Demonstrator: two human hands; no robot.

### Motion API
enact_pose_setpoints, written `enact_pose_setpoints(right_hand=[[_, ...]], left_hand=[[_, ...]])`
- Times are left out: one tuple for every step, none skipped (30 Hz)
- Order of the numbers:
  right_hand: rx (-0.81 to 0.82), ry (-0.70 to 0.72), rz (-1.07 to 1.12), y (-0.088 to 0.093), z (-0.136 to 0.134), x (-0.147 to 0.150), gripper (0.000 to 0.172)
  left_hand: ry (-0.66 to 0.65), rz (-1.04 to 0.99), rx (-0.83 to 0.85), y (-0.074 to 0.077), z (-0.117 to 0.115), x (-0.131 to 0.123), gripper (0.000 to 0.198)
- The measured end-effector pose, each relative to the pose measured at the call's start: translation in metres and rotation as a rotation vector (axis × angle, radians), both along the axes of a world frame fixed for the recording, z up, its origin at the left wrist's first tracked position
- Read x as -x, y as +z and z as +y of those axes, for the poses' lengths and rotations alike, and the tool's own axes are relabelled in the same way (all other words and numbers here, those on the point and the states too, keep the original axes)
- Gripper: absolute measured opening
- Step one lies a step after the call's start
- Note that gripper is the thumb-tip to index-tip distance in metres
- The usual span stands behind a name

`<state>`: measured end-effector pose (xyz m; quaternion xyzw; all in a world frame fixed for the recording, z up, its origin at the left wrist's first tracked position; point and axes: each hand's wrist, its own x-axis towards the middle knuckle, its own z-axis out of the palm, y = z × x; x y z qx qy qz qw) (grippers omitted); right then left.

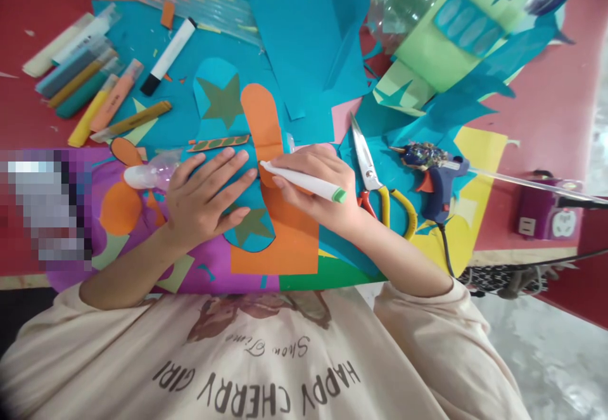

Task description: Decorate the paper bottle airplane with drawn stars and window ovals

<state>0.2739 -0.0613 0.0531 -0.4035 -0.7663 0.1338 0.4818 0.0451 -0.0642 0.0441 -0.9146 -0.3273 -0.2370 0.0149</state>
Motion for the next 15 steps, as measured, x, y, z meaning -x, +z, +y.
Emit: enact_pose_setpoints(right_hand=[[0.002,0.000,0.007,-0.0003,0.0000,0.0003,0.008],[0.005,0.001,0.016,-0.0006,-0.0001,0.0006,0.009],[0.009,0.000,0.024,-0.0007,-0.0001,0.0009,0.009],[0.013,0.001,0.030,-0.0006,0.0000,0.0012,0.010],[0.013,0.003,0.032,-0.0005,0.0000,0.0014,0.010],[0.014,0.004,0.030,-0.0003,0.0001,0.0014,0.011],[0.013,0.003,0.026,0.0000,0.0001,0.0014,0.012],[0.014,-0.002,0.022,0.0003,0.0001,0.0012,0.012],[0.015,-0.009,0.017,0.0008,0.0000,0.0009,0.012],[0.014,-0.017,0.013,0.0013,-0.0001,0.0005,0.012],[0.015,-0.028,0.009,0.0019,-0.0002,0.0000,0.012],[0.015,-0.039,0.003,0.0026,-0.0005,-0.0005,0.011],[0.018,-0.049,-0.007,0.0032,-0.0007,-0.0010,0.010],[0.025,-0.059,-0.019,0.0038,-0.0009,-0.0016,0.009],[0.035,-0.067,-0.031,0.0043,-0.0011,-0.0022,0.009]], left_hand=[[0.001,0.006,0.015,-0.0004,0.0000,0.0004,0.050],[0.002,0.014,0.025,-0.0008,0.0000,0.0008,0.050],[0.003,0.021,0.032,-0.0010,0.0001,0.0012,0.050],[0.003,0.021,0.038,-0.0012,0.0002,0.0015,0.050],[0.000,0.012,0.045,-0.0014,0.0004,0.0017,0.051],[-0.006,-0.005,0.054,-0.0015,0.0006,0.0018,0.051],[-0.011,-0.020,0.061,-0.0015,0.0007,0.0018,0.052],[-0.015,-0.030,0.066,-0.0016,0.0008,0.0019,0.053],[-0.018,-0.033,0.068,-0.0017,0.0009,0.0020,0.053],[-0.017,-0.030,0.073,-0.0019,0.0009,0.0022,0.053],[-0.014,-0.023,0.084,-0.0021,0.0009,0.0026,0.053],[-0.011,-0.021,0.103,-0.0025,0.0008,0.0030,0.053],[-0.011,-0.026,0.126,-0.0028,0.0008,0.0035,0.052],[-0.013,-0.034,0.147,-0.0032,0.0008,0.0040,0.053],[-0.014,-0.040,0.157,-0.0035,0.0007,0.0044,0.052]])
